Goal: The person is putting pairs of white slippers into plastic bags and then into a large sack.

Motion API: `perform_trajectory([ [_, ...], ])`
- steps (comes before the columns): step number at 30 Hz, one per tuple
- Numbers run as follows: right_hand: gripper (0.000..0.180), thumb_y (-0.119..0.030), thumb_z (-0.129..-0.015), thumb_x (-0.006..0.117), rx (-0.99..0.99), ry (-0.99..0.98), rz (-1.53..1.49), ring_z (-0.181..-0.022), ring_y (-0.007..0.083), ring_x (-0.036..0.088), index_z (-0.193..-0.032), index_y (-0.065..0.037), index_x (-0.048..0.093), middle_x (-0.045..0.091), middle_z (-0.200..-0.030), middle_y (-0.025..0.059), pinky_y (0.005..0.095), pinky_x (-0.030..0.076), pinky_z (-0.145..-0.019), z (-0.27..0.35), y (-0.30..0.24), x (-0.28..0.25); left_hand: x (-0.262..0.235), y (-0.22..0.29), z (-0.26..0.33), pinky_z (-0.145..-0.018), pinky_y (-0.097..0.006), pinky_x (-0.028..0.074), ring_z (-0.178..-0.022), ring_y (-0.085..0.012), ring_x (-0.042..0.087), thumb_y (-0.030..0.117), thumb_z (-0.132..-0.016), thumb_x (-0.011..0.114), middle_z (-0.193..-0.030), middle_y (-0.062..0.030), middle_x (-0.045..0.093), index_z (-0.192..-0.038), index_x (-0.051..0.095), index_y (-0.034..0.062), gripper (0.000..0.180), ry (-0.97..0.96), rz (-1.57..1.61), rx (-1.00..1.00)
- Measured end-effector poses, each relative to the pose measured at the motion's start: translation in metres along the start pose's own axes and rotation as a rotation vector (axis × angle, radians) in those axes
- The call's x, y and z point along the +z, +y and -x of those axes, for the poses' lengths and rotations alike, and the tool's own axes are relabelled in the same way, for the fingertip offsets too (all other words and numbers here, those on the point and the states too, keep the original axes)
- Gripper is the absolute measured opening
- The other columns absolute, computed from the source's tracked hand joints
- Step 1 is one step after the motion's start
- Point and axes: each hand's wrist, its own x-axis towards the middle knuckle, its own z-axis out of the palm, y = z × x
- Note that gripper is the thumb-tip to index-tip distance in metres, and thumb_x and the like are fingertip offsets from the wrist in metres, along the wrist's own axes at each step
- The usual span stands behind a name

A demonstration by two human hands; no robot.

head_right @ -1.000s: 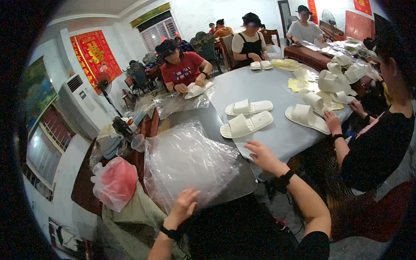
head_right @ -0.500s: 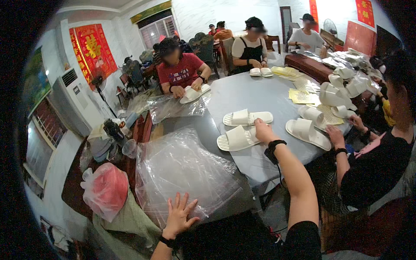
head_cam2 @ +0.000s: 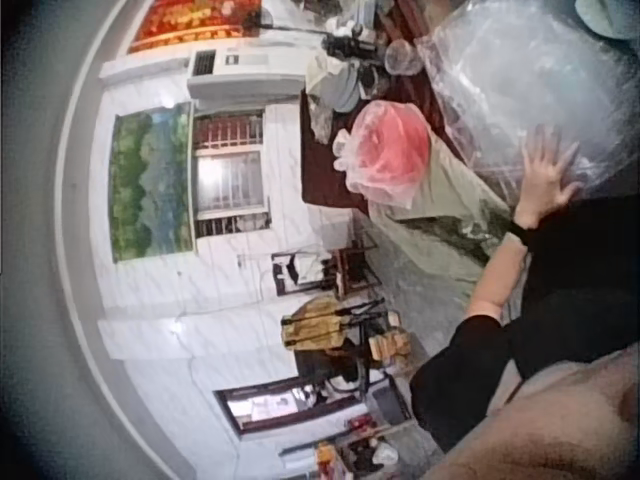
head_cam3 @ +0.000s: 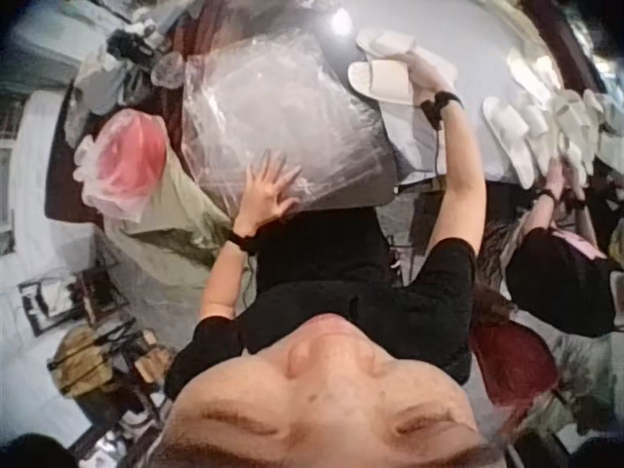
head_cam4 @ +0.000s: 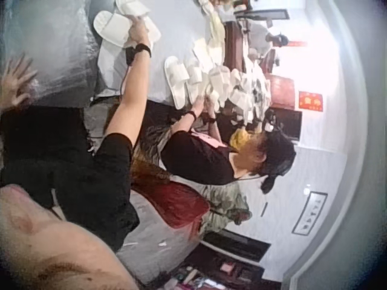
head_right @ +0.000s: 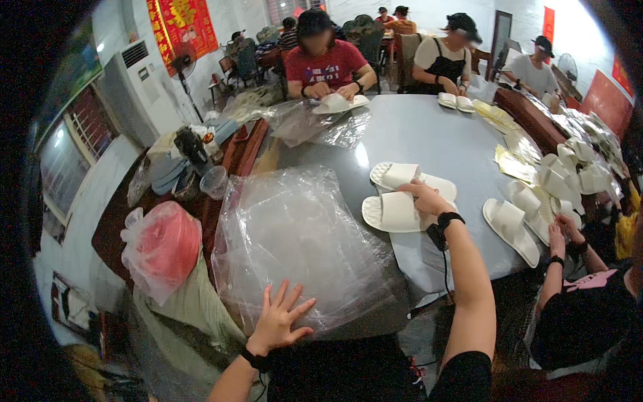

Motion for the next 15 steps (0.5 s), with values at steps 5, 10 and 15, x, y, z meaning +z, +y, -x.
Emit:
perform_trajectory([
  [5, 0.037, -0.002, -0.09, 0.067, 0.042, -0.005, -0.282, -0.125, 0.0253, 0.058, -0.127, -0.006, 0.071, 0.058, -0.137, 0.0068, 0.0362, 0.045, -0.106, 0.004, 0.01, 0.006, 0.002, -0.001, -0.004, -0.116, -0.074, 0.018, -0.152, -0.0433, 0.027, 0.058, -0.084, 0.075, -0.161, -0.0122, 0.041, -0.147, 0.057, 0.0297, 0.071, 0.017, 0.013, 0.038],
  [10, 0.031, -0.003, -0.094, 0.064, 0.045, 0.148, -0.42, -0.119, 0.0224, 0.061, -0.123, 0.0, 0.073, 0.061, -0.133, 0.0075, 0.0326, 0.048, -0.102, 0.034, -0.014, 0.014, 0.003, -0.002, 0.002, -0.115, -0.073, 0.021, -0.151, -0.0416, 0.03, 0.055, -0.083, 0.076, -0.16, -0.0119, 0.042, -0.145, 0.058, 0.0287, 0.07, 0.05, 0.016, 0.022],
  [15, 0.03, -0.003, -0.095, 0.063, 0.162, 0.312, -0.473, -0.114, 0.0225, 0.063, -0.123, 0.003, 0.072, 0.062, -0.13, 0.0077, 0.0327, 0.049, -0.101, 0.072, -0.016, 0.001, 0.004, -0.001, 0.004, -0.116, -0.073, 0.02, -0.152, -0.0403, 0.027, 0.055, -0.083, 0.077, -0.162, -0.0115, 0.039, -0.145, 0.058, 0.0288, 0.07, 0.068, 0.036, 0.025],
])
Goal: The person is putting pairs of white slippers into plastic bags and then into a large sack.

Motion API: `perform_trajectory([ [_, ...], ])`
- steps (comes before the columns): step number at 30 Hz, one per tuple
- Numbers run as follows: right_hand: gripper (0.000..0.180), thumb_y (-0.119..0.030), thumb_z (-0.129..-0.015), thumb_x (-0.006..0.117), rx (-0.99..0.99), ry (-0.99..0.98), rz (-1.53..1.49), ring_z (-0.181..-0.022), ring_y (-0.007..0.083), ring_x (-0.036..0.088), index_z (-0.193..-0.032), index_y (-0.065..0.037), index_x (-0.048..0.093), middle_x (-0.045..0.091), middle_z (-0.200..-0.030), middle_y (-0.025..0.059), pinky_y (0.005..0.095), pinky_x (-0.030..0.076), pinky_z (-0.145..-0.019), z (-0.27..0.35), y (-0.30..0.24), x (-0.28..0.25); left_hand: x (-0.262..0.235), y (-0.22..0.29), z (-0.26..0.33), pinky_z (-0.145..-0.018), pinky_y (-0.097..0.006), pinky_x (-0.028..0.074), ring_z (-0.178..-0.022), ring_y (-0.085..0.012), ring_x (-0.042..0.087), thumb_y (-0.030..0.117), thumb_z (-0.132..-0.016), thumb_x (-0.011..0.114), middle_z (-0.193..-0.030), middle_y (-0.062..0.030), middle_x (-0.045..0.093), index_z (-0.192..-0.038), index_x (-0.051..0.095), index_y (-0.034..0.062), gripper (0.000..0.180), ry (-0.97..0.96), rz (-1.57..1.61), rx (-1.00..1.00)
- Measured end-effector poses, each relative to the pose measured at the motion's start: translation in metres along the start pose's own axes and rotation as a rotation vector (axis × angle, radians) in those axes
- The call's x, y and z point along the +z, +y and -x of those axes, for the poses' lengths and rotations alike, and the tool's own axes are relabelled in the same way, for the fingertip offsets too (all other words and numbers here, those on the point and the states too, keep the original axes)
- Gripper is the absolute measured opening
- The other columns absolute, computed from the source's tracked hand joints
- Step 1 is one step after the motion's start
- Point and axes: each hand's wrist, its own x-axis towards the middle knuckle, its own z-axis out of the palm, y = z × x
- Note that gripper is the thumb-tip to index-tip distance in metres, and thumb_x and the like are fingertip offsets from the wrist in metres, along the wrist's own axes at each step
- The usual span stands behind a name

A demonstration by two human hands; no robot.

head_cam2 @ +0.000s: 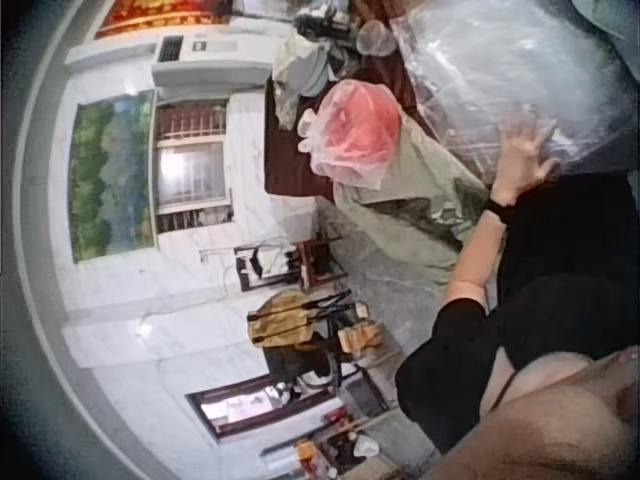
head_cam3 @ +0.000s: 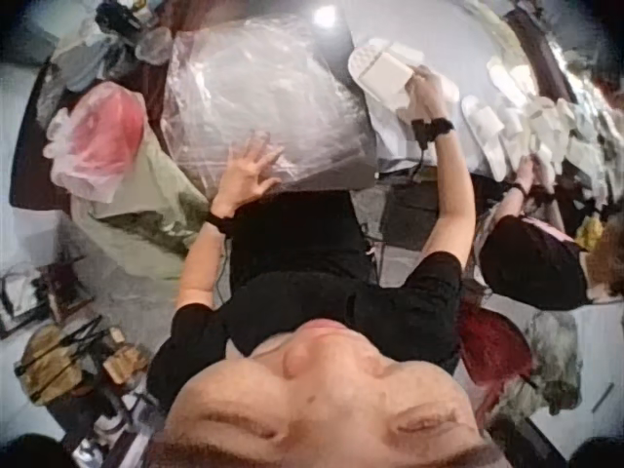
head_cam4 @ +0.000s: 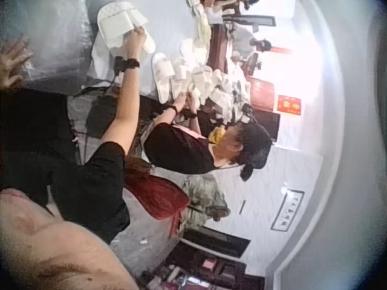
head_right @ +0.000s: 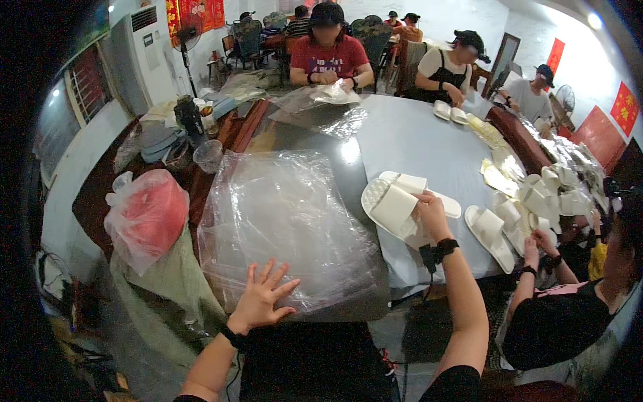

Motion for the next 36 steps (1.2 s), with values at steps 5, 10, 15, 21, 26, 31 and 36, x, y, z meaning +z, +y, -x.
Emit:
perform_trajectory([
  [5, 0.042, -0.002, -0.093, 0.061, -0.069, 0.119, 0.076, -0.122, 0.0243, 0.062, -0.135, -0.003, 0.065, 0.066, -0.131, 0.0129, 0.0323, 0.047, -0.103, 0.03, 0.025, -0.013, 0.006, -0.006, 0.002, -0.116, -0.075, 0.018, -0.154, -0.0416, 0.024, 0.055, -0.081, 0.078, -0.164, -0.0123, 0.036, -0.148, 0.055, 0.0301, 0.075, 0.002, -0.017, -0.002],
  [10, 0.056, 0.011, -0.085, 0.053, 0.04, 0.139, 0.291, -0.139, 0.0321, 0.053, -0.137, -0.008, 0.059, 0.057, -0.148, 0.0186, 0.0338, 0.038, -0.115, 0.061, 0.03, -0.028, -0.003, -0.005, 0.007, -0.117, -0.075, 0.015, -0.154, -0.0422, 0.023, 0.053, -0.077, 0.081, -0.163, -0.014, 0.037, -0.147, 0.054, 0.0254, 0.08, 0.111, 0.046, 0.057],
  [15, 0.031, 0.006, -0.081, 0.054, -0.039, -0.13, 0.326, -0.133, 0.0359, 0.054, -0.102, -0.004, 0.074, 0.061, -0.138, 0.0211, 0.0371, 0.043, -0.109, 0.04, 0.034, 0.001, -0.003, -0.016, 0.027, -0.12, -0.071, 0.014, -0.153, -0.0433, 0.025, 0.047, -0.076, 0.085, -0.157, -0.0138, 0.043, -0.132, 0.061, 0.0173, 0.068, 0.126, 0.126, 0.168],
  [21, 0.014, -0.015, -0.087, 0.063, -0.148, 0.074, 0.694, -0.115, 0.0407, 0.055, -0.093, -0.01, 0.074, 0.059, -0.123, 0.0179, 0.0502, 0.047, -0.094, 0.018, 0.068, 0.024, 0.019, -0.013, 0.012, -0.123, -0.063, 0.019, -0.15, -0.0399, 0.033, 0.038, -0.078, 0.085, -0.15, -0.0113, 0.052, -0.12, 0.067, 0.0138, 0.052, 0.119, 0.127, 0.16],
  [26, 0.018, -0.016, -0.09, 0.058, -0.267, 0.128, 0.345, -0.112, 0.0398, 0.056, -0.095, -0.009, 0.074, 0.062, -0.115, 0.0173, 0.0597, 0.047, -0.088, 0.008, 0.099, -0.004, 0.028, -0.011, -0.015, -0.123, -0.06, 0.022, -0.148, -0.0362, 0.039, 0.031, -0.081, 0.083, -0.146, -0.0107, 0.058, -0.123, 0.068, 0.0133, 0.049, 0.199, 0.147, 0.181],
  [31, 0.023, -0.01, -0.091, 0.052, -0.217, 0.122, 0.55, -0.107, 0.0417, 0.059, -0.101, -0.004, 0.072, 0.062, -0.107, 0.0206, 0.0537, 0.049, -0.091, 0.04, 0.035, 0.033, 0.015, -0.024, 0.011, -0.124, -0.064, 0.018, -0.149, -0.0372, 0.037, 0.046, -0.084, 0.08, -0.148, -0.0112, 0.057, -0.131, 0.065, 0.0159, 0.058, 0.156, 0.09, 0.122],
  [36, 0.021, -0.021, -0.093, 0.057, -0.129, 0.343, 0.689, -0.11, 0.0396, 0.059, -0.098, -0.006, 0.071, 0.06, -0.112, 0.0169, 0.057, 0.047, -0.089, 0.089, 0.027, 0.001, 0.007, -0.015, 0.009, -0.119, -0.073, 0.012, -0.149, -0.0462, 0.031, 0.068, -0.078, 0.074, -0.154, -0.0168, 0.047, -0.143, 0.06, 0.0205, 0.082, 0.139, 0.057, 0.194],
])
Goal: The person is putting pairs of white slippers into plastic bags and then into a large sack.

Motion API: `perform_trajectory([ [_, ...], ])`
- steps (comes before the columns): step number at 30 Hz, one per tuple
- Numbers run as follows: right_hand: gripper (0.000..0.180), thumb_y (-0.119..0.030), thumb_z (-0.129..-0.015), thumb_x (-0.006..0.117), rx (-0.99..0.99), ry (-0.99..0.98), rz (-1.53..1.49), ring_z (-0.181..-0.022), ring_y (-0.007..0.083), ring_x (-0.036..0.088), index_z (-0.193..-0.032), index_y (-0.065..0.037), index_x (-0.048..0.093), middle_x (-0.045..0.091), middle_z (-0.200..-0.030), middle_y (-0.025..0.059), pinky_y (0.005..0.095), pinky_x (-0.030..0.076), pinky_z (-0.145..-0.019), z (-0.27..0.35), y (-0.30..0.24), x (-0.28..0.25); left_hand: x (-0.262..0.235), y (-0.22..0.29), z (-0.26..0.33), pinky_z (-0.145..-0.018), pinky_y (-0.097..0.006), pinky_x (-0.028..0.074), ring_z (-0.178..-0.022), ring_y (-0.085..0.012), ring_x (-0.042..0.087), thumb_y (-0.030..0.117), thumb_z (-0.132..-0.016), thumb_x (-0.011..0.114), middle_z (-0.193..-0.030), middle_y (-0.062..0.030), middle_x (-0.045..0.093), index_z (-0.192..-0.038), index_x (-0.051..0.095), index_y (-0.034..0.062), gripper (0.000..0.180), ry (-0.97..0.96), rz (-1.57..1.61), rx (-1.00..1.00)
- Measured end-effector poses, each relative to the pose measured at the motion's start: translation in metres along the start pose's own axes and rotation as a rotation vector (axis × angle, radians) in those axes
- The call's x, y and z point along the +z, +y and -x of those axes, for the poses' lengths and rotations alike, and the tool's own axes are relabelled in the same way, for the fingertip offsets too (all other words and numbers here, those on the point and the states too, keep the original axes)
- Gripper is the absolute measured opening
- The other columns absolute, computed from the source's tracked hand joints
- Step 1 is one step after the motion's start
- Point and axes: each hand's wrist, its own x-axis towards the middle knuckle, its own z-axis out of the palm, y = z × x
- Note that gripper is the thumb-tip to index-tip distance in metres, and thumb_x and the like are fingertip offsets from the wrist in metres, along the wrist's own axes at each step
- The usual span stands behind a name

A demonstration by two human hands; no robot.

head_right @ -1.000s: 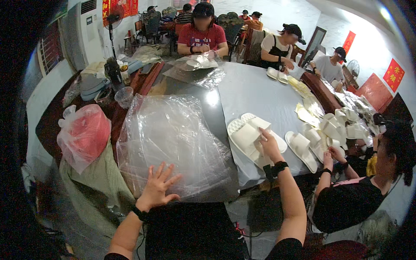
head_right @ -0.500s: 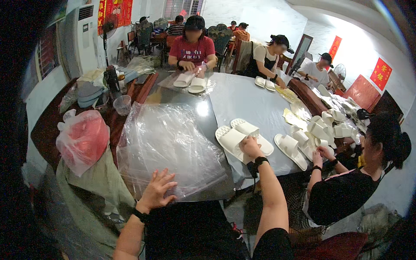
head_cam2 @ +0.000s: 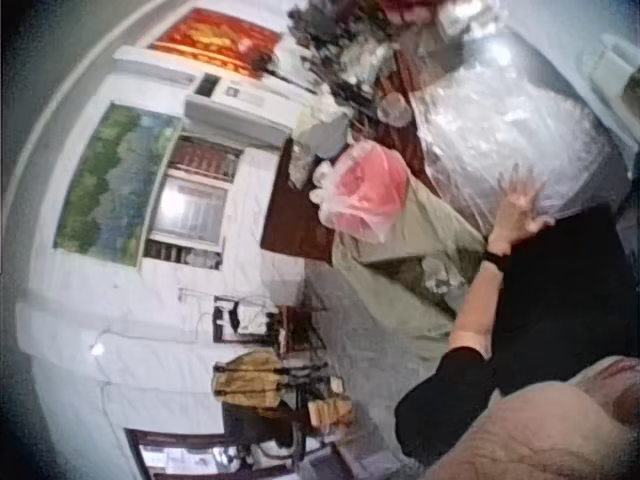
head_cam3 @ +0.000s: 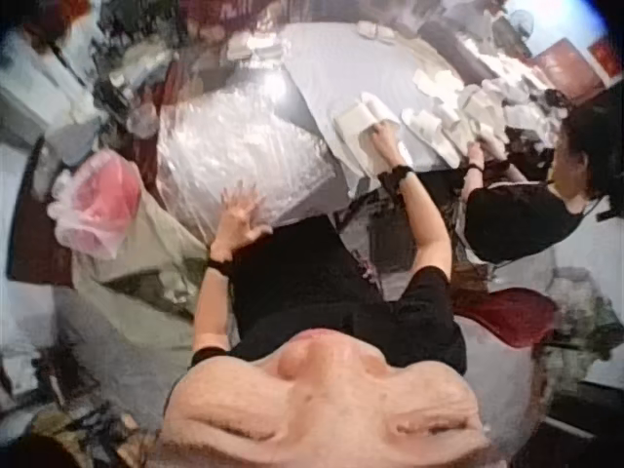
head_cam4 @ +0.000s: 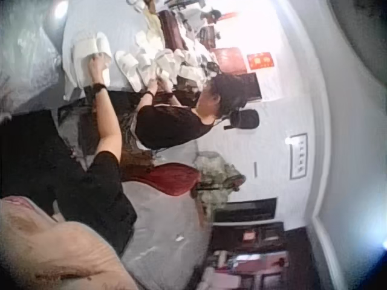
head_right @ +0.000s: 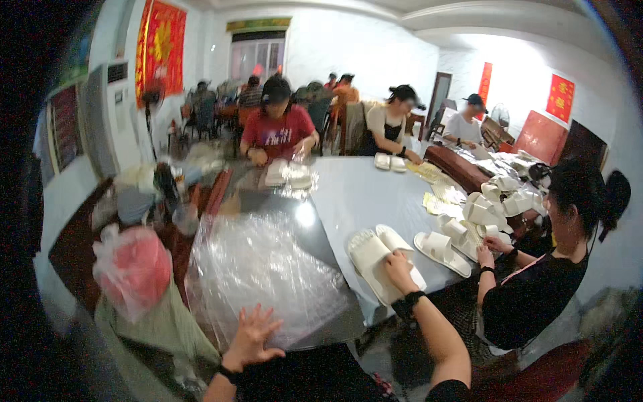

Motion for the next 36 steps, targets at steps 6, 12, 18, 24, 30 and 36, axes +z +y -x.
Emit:
perform_trajectory([
  [6, 0.021, -0.025, -0.092, 0.059, 0.166, 0.061, 0.074, -0.116, 0.0345, 0.054, -0.101, -0.014, 0.076, 0.06, -0.114, 0.0113, 0.0564, 0.04, -0.09, 0.008, 0.068, 0.026, 0.005, 0.006, 0.006, -0.118, -0.075, 0.014, -0.155, -0.0496, 0.014, 0.054, -0.073, 0.083, -0.17, -0.0168, 0.022, -0.157, 0.042, 0.025, 0.098, -0.241, -0.036, -0.036],
  [12, 0.025, -0.022, -0.09, 0.059, 0.037, 0.056, 0.197, -0.128, 0.0327, 0.047, -0.114, -0.023, 0.068, 0.06, -0.124, 0.0048, 0.0586, 0.034, -0.09, 0.018, 0.066, 0.046, 0.0, 0.008, -0.002, -0.114, -0.073, 0.023, -0.15, -0.0512, 0.024, 0.056, -0.071, 0.084, -0.166, -0.0188, 0.03, -0.157, 0.042, 0.0233, 0.101, -0.324, -0.053, -0.055],
  [18, 0.032, -0.024, -0.092, 0.057, 0.039, 0.09, 0.213, -0.129, 0.0255, 0.043, -0.123, -0.025, 0.065, 0.056, -0.126, 0.0035, 0.0514, 0.025, -0.088, 0.009, 0.052, 0.053, -0.02, 0.022, -0.021, -0.108, -0.071, 0.032, -0.145, -0.0513, 0.032, 0.06, -0.072, 0.082, -0.161, -0.0264, 0.033, -0.157, 0.04, 0.011, 0.107, -0.42, -0.131, -0.074],
  [24, 0.033, -0.021, -0.089, 0.06, 0.039, 0.09, 0.184, -0.13, 0.0277, 0.041, -0.121, -0.021, 0.065, 0.056, -0.129, 0.0092, 0.0518, 0.026, -0.087, 0.022, 0.054, 0.039, 0.001, 0.017, -0.021, -0.11, -0.073, 0.029, -0.144, -0.0556, 0.032, 0.053, -0.075, 0.082, -0.161, -0.0301, 0.03, -0.154, 0.042, 0.0105, 0.098, -0.615, -0.369, -0.058],
  [30, 0.044, -0.02, -0.095, 0.052, 0.18, -0.179, 0.112, -0.141, 0.0349, 0.034, -0.138, -0.018, 0.06, 0.052, -0.141, 0.0167, 0.0609, 0.027, -0.098, 0.021, 0.046, 0.022, -0.008, 0.03, -0.01, -0.112, -0.071, 0.029, -0.142, -0.0559, 0.033, 0.033, -0.077, 0.084, -0.161, -0.0299, 0.031, -0.149, 0.047, 0.0117, 0.083, -0.267, -0.125, -0.049],
  [36, 0.042, -0.022, -0.094, 0.056, 0.163, -0.166, 0.083, -0.141, 0.0357, 0.033, -0.136, -0.022, 0.061, 0.047, -0.147, 0.0153, 0.061, 0.027, -0.095, 0.021, 0.043, 0.026, -0.017, 0.046, -0.005, -0.114, -0.066, 0.029, -0.139, -0.0528, 0.038, 0.022, -0.089, 0.072, -0.157, -0.0264, 0.039, -0.144, 0.053, 0.0098, 0.06, -0.23, -0.082, -0.071],
])
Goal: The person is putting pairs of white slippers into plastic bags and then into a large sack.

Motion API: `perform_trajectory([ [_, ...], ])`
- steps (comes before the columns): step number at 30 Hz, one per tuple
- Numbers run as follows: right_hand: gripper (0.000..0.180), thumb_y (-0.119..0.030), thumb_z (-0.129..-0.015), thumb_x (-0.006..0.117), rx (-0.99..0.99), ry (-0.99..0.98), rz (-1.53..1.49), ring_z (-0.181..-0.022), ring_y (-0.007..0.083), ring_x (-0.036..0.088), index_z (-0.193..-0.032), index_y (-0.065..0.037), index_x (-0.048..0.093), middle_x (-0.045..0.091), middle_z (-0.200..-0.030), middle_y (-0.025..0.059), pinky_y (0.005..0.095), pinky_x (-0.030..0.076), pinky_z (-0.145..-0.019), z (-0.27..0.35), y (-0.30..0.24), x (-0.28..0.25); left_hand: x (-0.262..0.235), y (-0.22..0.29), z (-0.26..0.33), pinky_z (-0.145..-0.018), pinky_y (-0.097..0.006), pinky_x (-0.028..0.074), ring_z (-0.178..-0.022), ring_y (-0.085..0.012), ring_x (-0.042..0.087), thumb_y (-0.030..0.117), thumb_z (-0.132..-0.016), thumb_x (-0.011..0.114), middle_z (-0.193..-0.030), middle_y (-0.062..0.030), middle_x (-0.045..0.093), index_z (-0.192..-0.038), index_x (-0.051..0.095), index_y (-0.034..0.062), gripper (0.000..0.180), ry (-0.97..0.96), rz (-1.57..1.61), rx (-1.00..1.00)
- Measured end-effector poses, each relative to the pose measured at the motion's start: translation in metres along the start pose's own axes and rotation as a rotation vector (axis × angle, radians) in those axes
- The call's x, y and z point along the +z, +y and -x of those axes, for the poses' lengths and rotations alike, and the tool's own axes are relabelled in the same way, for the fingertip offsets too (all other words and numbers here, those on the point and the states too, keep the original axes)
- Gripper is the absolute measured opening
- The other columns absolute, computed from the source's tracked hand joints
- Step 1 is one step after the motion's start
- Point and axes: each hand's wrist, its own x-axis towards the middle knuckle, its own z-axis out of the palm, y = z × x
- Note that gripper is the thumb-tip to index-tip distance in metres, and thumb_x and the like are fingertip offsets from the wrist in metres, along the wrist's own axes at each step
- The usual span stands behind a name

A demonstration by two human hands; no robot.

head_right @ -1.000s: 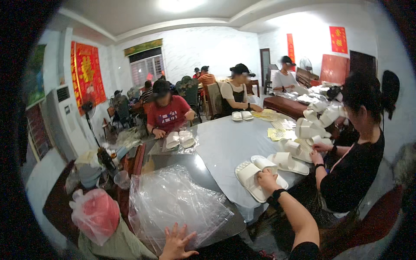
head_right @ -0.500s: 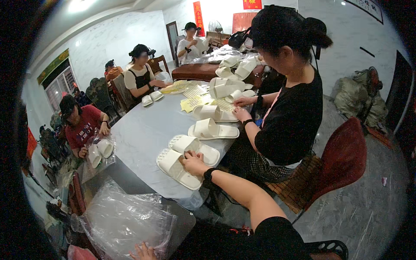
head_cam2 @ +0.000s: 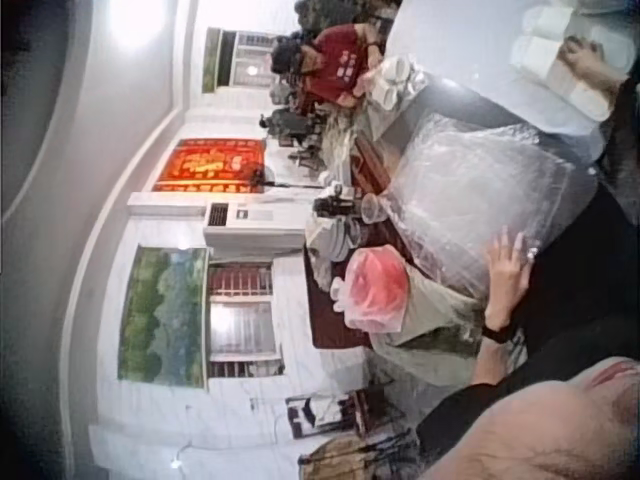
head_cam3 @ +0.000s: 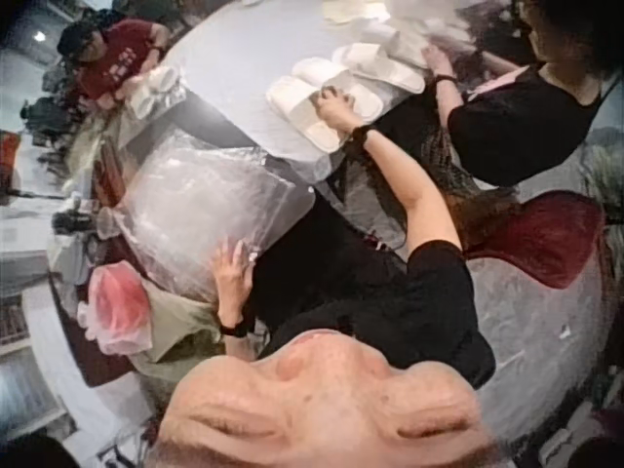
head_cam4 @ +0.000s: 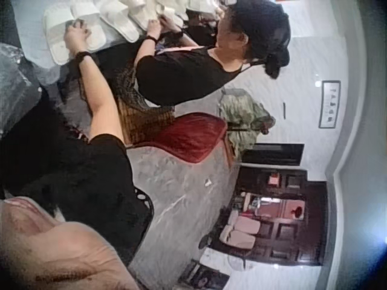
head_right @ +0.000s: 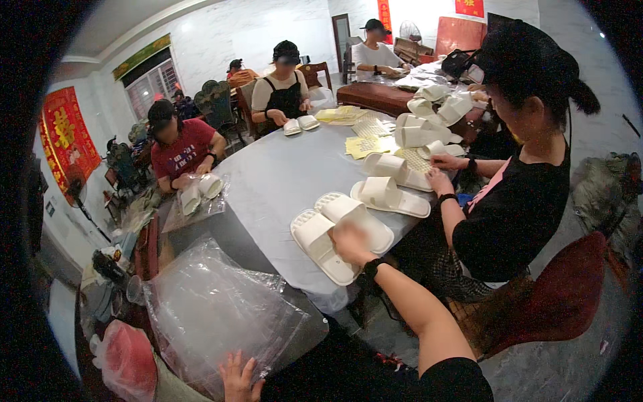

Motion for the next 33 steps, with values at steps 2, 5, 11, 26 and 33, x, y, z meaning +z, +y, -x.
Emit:
perform_trajectory([
  [2, 0.043, -0.021, -0.094, 0.056, -0.014, -0.004, -0.017, -0.141, 0.0351, 0.033, -0.136, -0.023, 0.061, 0.046, -0.148, 0.0155, 0.0612, 0.028, -0.096, 0.0, -0.006, 0.004, 0.0, 0.002, 0.007, -0.115, -0.064, 0.029, -0.139, -0.0515, 0.039, 0.02, -0.093, 0.068, -0.156, -0.0252, 0.041, -0.143, 0.054, 0.0099, 0.053, 0.036, 0.004, -0.01],
  [5, 0.032, -0.028, -0.094, 0.061, -0.041, 0.262, 0.113, -0.133, 0.0298, 0.04, -0.125, -0.027, 0.068, 0.056, -0.133, 0.0061, 0.0528, 0.027, -0.09, -0.009, 0.024, 0.027, 0.007, 0.001, -0.002, -0.107, -0.056, 0.042, -0.125, -0.045, 0.055, 0.018, -0.099, 0.062, -0.139, -0.0252, 0.059, -0.132, 0.064, 0.0078, 0.035, 0.147, -0.01, 0.054],
  [11, 0.025, -0.028, -0.092, 0.062, -0.075, 0.255, 0.07, -0.127, 0.0276, 0.044, -0.116, -0.025, 0.071, 0.058, -0.128, 0.0054, 0.0506, 0.029, -0.088, -0.024, 0.038, 0.03, -0.003, 0.004, -0.008, -0.111, -0.062, 0.035, -0.137, -0.0472, 0.043, -0.002, -0.083, 0.064, -0.153, -0.0228, 0.043, -0.15, 0.053, 0.0302, 0.076, 0.02, -0.016, -0.013],
  [26, 0.022, -0.009, -0.1, 0.057, -0.19, 0.067, -0.802, -0.102, 0.0132, 0.052, -0.114, 0.005, 0.065, 0.058, -0.102, 0.0035, 0.0284, 0.043, -0.086, 0.087, -0.038, -0.1, -0.012, -0.017, -0.001, -0.111, -0.048, 0.046, -0.131, -0.0462, 0.053, -0.019, -0.075, 0.054, -0.145, -0.0278, 0.053, -0.134, 0.058, -0.0007, 0.062, 0.188, 0.048, 0.04],
  [33, 0.038, 0.002, -0.092, 0.059, -0.418, -0.212, -0.86, -0.135, 0.0309, 0.042, -0.13, 0.0, 0.063, 0.049, -0.14, 0.0177, 0.0391, 0.03, -0.116, 0.208, -0.092, -0.124, -0.024, -0.009, -0.034, -0.115, -0.047, 0.043, -0.136, -0.0479, 0.048, -0.022, -0.077, 0.042, -0.147, -0.0322, 0.048, -0.149, 0.044, -0.0056, 0.074, 0.374, 0.298, -0.056],
])
